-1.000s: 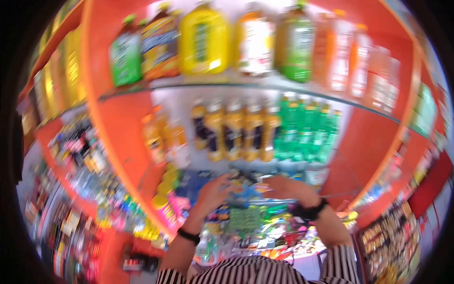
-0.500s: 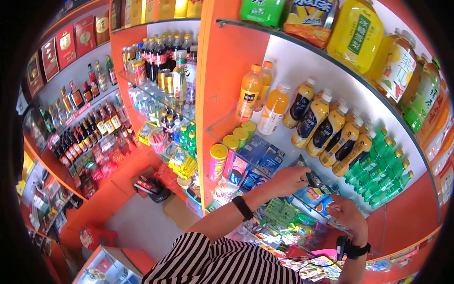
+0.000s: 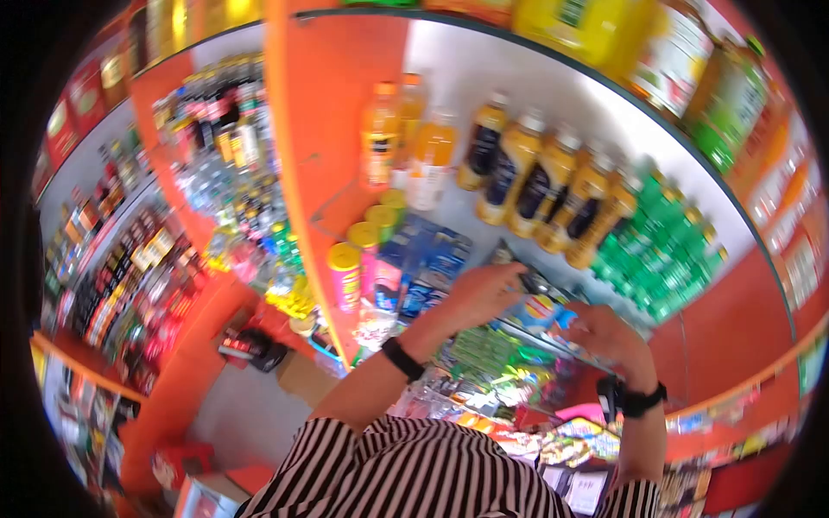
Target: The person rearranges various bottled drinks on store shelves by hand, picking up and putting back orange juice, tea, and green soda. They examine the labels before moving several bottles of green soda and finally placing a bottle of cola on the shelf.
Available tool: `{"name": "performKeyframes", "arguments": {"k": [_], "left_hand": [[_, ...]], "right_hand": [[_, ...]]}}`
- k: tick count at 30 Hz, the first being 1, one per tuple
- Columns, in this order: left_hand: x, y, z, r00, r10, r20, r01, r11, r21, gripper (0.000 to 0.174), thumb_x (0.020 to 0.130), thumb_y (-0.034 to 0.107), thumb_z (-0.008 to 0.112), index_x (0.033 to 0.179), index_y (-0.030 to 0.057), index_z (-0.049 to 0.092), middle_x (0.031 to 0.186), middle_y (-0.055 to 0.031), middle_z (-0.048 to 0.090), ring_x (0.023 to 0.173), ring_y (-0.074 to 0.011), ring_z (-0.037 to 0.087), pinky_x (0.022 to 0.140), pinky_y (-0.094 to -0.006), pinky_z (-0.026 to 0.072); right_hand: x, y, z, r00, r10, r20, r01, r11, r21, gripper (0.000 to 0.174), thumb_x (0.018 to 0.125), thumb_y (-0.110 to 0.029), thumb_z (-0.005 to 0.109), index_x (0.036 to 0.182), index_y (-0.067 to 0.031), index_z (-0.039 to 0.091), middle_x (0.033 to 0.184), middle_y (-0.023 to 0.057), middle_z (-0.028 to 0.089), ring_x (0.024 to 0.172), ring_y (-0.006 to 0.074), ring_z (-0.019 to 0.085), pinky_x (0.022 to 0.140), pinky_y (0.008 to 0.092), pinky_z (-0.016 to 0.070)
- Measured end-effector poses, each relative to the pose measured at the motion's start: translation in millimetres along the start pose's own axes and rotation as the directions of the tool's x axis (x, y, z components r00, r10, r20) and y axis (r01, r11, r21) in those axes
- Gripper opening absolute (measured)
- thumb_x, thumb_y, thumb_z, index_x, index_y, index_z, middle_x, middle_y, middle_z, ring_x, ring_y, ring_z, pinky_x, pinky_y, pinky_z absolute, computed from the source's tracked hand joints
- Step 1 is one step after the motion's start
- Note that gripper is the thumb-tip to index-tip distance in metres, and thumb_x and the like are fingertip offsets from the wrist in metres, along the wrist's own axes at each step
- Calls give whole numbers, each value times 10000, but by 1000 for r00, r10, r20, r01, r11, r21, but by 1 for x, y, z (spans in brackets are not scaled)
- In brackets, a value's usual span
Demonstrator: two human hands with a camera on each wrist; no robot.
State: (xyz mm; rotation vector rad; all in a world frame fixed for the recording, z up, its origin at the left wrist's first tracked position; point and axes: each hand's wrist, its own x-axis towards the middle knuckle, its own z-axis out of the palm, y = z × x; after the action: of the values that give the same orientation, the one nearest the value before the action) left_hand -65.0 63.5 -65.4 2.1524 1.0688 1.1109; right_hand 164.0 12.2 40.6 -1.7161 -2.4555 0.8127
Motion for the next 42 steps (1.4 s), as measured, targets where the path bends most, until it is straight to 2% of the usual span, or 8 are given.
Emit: {"name": "performKeyframes", "arguments": {"k": [5, 7, 12, 17, 24, 37, 39, 42], "left_hand": [[-1, 5, -5, 999, -40, 3, 40, 993, -114, 457, 827, 201, 616, 1235, 40, 490, 1006, -135, 643, 860, -249, 648, 733, -332, 500], [4, -5, -2, 998, -60, -8, 57, 978, -200, 447, 832, 185, 609, 1236, 37, 487, 1020, -138, 638, 859, -237, 643, 731, -326, 498], [14, -3, -23, 985, -158, -70, 126, 933, -336, 428, 840, 135, 595, 1241, 35, 481, 1078, -135, 613, 853, -200, 617, 742, -310, 490], [25, -15, -41, 951, -107, -291, 75, 990, -120, 439, 833, 136, 605, 1240, 31, 480, 1086, -123, 606, 847, -183, 594, 769, -304, 476], [46, 5, -61, 975, -103, -194, 52, 967, -250, 437, 866, 158, 589, 1268, 34, 467, 1106, -111, 585, 928, -153, 566, 813, -282, 460], [86, 66, 31, 981, 120, 155, -53, 923, -382, 456, 847, 184, 606, 1253, 26, 472, 1093, -138, 600, 882, -176, 577, 779, -305, 474], [90, 84, 42, 940, 118, 321, 17, 922, -388, 418, 887, 124, 558, 1277, 30, 443, 1161, -131, 550, 1080, -190, 535, 925, -299, 417], [98, 101, 65, 900, 146, 411, 20, 927, -375, 432, 893, 138, 558, 1289, 31, 426, 1171, -142, 545, 1060, -193, 540, 889, -309, 441]], "right_hand": [[2, 25, 6, 997, -52, -55, 57, 993, 106, 294, 830, -248, 624, 830, 44, 655, 1222, 219, 548, 917, 249, 618, 744, 321, 467], [3, 28, 7, 996, -86, -35, 88, 994, 64, 506, 862, -212, 607, 1273, 36, 449, 892, 123, 676, 813, 158, 632, 733, 292, 493], [11, 18, -7, 990, -127, -68, 129, 991, 40, 538, 851, -218, 628, 1279, 43, 433, 941, 145, 660, 809, 171, 618, 728, 296, 490], [25, 0, -25, 980, -180, -83, 177, 983, -37, 570, 850, -258, 631, 1274, 53, 414, 959, 185, 643, 845, 227, 631, 727, 324, 495], [34, 3, -35, 959, -267, -90, 249, 953, -172, 641, 865, -330, 594, 1312, 72, 373, 1031, 242, 618, 923, 309, 620, 777, 365, 486], [-41, 115, -46, 939, 129, -320, -135, 991, 4, 586, 857, -334, 617, 1252, 65, 451, 1006, 218, 636, 927, 302, 618, 785, 368, 478], [-55, 133, -45, 883, 256, -393, -237, 967, 97, 571, 809, -337, 649, 1187, 70, 516, 1107, 246, 586, 1028, 358, 573, 847, 387, 464], [-70, 154, -45, 797, 383, -466, -295, 921, 253, 594, 796, -299, 666, 1212, 84, 482, 1133, 271, 563, 1056, 366, 557, 864, 400, 457]]}}
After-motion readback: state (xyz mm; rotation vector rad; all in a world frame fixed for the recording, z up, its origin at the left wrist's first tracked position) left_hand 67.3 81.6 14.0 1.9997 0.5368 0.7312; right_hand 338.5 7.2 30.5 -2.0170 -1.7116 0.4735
